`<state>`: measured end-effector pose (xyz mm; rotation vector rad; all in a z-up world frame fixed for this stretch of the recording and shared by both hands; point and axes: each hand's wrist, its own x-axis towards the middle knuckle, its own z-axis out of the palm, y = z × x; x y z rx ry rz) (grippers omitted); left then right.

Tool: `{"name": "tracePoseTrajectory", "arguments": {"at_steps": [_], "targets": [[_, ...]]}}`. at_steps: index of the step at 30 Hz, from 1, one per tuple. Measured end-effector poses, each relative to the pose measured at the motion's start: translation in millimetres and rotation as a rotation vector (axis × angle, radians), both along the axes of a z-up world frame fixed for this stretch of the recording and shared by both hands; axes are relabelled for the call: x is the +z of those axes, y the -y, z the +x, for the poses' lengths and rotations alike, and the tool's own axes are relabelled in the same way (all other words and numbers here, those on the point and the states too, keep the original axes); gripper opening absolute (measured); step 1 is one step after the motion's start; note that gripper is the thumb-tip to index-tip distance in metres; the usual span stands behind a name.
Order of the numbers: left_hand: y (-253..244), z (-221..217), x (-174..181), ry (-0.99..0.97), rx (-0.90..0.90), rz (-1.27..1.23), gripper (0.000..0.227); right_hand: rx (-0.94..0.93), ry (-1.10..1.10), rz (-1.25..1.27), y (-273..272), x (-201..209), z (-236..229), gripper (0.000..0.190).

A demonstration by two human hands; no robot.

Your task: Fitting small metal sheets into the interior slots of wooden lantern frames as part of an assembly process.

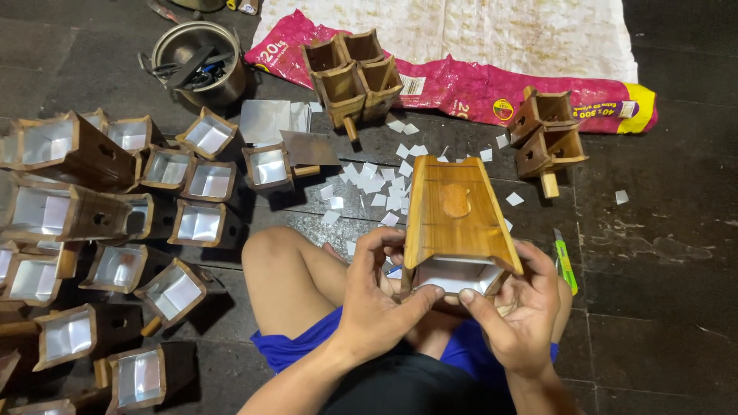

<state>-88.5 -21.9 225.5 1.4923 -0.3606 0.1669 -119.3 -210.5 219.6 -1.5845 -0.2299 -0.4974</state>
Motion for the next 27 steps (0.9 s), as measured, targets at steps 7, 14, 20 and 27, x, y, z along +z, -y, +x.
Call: {"name": "tracePoseTrajectory", "arguments": {"at_steps": [7, 14, 20, 27], "targets": [[-7.6, 14.5, -1.5, -0.199, -0.198, -0.162, 0.081, 0.276, -0.169, 0.449, 5.2, -1.6, 7.5, 0.083], [-12.1, 20.9, -20.0, -0.404, -0.193, -0.304, 0.060, 0.474, -0.266, 0.747, 14.4, -5.9, 3.2, 0.067], [-16.8, 24.8, -26.9, -0.480, -0.252, -0.419, 0.052, 0.443, -0.240, 0.676, 7.0, 1.0, -9.4, 0.065], [-19.6, 16.7, 9.2, -0.220, -0.022, 0.264, 0.051, 0.357, -0.187, 0.574, -0.8, -8.5, -21.3, 0.059]]}}
